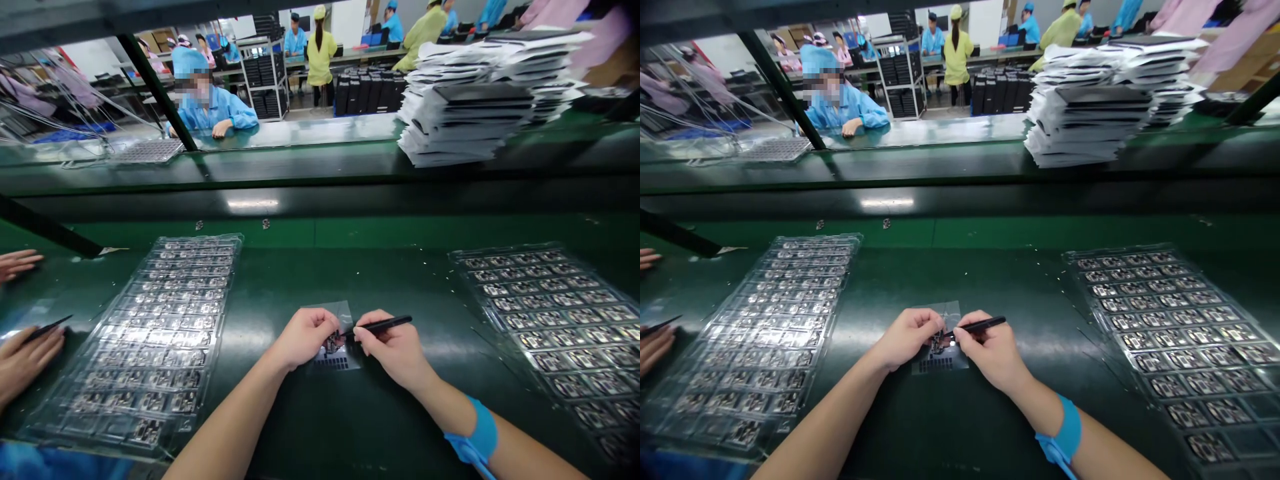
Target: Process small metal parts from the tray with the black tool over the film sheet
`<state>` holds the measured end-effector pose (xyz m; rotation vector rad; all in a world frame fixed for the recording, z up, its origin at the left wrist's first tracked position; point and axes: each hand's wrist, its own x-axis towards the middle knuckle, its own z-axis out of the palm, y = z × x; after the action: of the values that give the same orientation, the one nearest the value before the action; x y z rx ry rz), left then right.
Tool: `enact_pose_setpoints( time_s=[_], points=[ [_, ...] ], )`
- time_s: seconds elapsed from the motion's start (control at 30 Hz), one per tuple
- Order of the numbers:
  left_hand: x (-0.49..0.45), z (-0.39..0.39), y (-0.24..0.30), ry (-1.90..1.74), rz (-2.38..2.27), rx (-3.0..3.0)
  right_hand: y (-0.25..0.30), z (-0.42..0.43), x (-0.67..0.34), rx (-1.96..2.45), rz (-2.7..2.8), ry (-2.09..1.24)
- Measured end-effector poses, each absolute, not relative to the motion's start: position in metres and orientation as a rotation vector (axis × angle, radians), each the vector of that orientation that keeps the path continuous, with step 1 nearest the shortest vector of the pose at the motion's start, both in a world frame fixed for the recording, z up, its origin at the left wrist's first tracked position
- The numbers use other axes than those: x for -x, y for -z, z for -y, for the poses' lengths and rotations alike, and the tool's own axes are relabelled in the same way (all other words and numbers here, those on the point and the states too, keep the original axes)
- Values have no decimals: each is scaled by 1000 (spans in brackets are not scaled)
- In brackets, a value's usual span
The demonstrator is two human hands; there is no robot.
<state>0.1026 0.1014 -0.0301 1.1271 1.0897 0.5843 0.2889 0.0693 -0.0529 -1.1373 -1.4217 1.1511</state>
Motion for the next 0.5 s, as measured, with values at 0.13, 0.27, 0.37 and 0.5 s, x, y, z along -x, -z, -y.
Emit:
enact_pose_setpoints(
  time_s=[0.13,0.27,0.37,0.5],
  points=[
    [-103,-102,32,-567,-1073,-1101,54,-72,-289,1147,1436,-1093],
    [-104,-101,32,-560,-1074,-1101,52,-75,-288,1170,1442,-1075],
    [-104,-101,31,-562,-1072,-1113,50,-75,-287,1200,1444,-1080],
    [-104,-102,30,-555,-1086,-1119,49,-74,-287,1214,1452,-1069]
  ],
)
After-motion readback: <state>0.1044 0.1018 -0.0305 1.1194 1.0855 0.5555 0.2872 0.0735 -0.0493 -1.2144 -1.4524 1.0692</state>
